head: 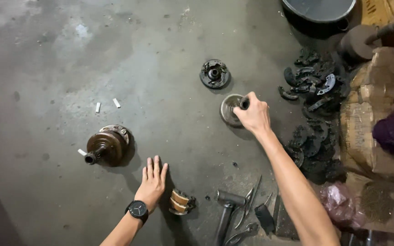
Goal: The person picks up used brake shoes from the workshop floor and arranges them in rows on the concrete. They then carry a stack of the shoes to a bench grinder and hold each shoe against the spinning grinding wheel, with sparks visible, working through the shoes one at a time.
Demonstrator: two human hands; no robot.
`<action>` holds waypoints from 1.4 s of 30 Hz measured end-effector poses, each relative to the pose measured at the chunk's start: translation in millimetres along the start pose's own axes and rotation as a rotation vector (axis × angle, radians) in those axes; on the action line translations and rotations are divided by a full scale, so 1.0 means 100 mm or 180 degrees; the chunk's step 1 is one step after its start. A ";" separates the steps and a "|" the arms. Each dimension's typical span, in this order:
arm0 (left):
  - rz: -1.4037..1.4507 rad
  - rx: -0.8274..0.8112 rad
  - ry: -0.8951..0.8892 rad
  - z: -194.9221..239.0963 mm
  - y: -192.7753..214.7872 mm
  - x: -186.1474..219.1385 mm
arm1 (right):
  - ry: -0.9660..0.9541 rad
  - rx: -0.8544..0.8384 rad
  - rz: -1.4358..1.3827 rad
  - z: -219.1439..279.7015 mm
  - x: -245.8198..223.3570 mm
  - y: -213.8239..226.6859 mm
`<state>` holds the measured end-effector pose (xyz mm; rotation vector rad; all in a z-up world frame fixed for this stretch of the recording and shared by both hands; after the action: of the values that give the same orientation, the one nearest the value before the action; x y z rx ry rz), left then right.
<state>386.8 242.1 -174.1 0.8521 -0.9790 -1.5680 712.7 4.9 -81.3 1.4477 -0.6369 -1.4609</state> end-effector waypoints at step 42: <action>0.0332 -0.0583 0.0017 -0.02 0.10 -0.01 | 0.0006 0.0310 0.0907 0.19 0.06 -0.09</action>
<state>392.8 241.6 -166.3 0.6671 -0.8477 -1.5386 693.0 -1.3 -88.6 1.3679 -0.8851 -1.2199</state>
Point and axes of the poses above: each hand's wrist, its own z-axis away from the middle knuckle, its own y-axis out of the back of the hand, x = y × z, the point moved 3 cm from there along -z, towards the middle knuckle, and after that the axes turned 4 degrees about z, right-handed, at the moved point
